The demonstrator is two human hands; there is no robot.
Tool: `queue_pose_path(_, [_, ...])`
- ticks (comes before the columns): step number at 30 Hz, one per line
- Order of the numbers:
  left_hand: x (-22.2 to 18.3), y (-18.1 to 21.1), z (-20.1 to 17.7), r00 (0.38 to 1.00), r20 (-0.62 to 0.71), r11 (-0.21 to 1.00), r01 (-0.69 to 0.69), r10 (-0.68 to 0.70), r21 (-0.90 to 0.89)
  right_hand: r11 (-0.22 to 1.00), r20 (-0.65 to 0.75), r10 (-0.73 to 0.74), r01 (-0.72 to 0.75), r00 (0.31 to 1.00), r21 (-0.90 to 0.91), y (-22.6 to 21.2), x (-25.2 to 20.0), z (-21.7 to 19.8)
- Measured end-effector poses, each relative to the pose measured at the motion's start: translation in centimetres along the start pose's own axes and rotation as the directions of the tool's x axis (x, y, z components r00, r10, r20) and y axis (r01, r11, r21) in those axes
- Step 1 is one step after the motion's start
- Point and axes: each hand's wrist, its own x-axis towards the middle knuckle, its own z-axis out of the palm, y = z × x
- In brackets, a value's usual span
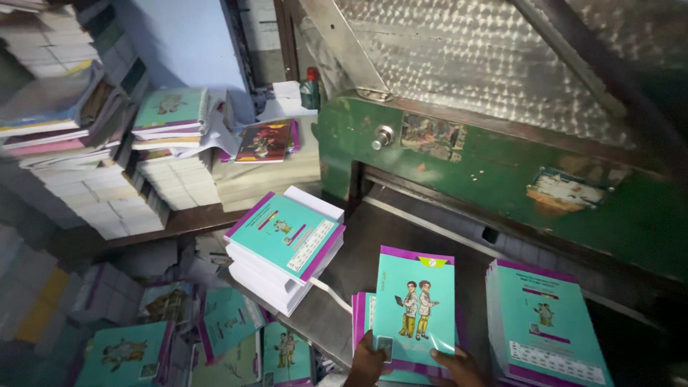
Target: The person repeatedly picks up teal-covered notebooks from a stack, opens them to flip through the pages, and places them back on the stack. The action is performed one at a time in a repetitive cycle.
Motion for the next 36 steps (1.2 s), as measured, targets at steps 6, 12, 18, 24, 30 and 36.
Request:
queue_pose_path(6, [-0.4,0.2,0.9,0.966,-0.138,0.974,0.224,-0.218,0.032,0.969,0.070,0.238,-0.242,0.969,0.053,0.4,-0.7,-1.4])
queue_pose_path(12, [-0.9,0.1,1.1,0.991,-0.108,0.991,0.087,-0.077,0.099,0.948,0.083,0.281,-0.290,0.956,0.129,1.1,-0.9,-2.1])
queue_pose_path(18, [-0.5,0.2,1.9,0.955,-0.243,0.958,0.218,-0.171,0.186,0.939,0.106,0.297,-0.311,0.949,0.149,1.6,0.0,-2.3])
queue_pose_path(24, [-0.3,-0.5,2.1,0.972,-0.188,0.979,0.167,-0.143,0.119,0.931,0.133,0.262,-0.287,0.956,0.225,2.3,0.4,-2.7])
queue_pose_path(30, [-1.1,0.1,2.0,0.983,-0.169,0.976,0.111,-0.079,0.189,0.940,0.115,0.268,-0.286,0.957,0.184,1.7,0.0,-2.8])
queue_pose_path(36, [-1.3,0.1,1.7,0.989,-0.127,0.986,0.092,-0.075,0.138,0.939,0.135,0.258,-0.281,0.957,0.197,1.9,0.0,-2.7])
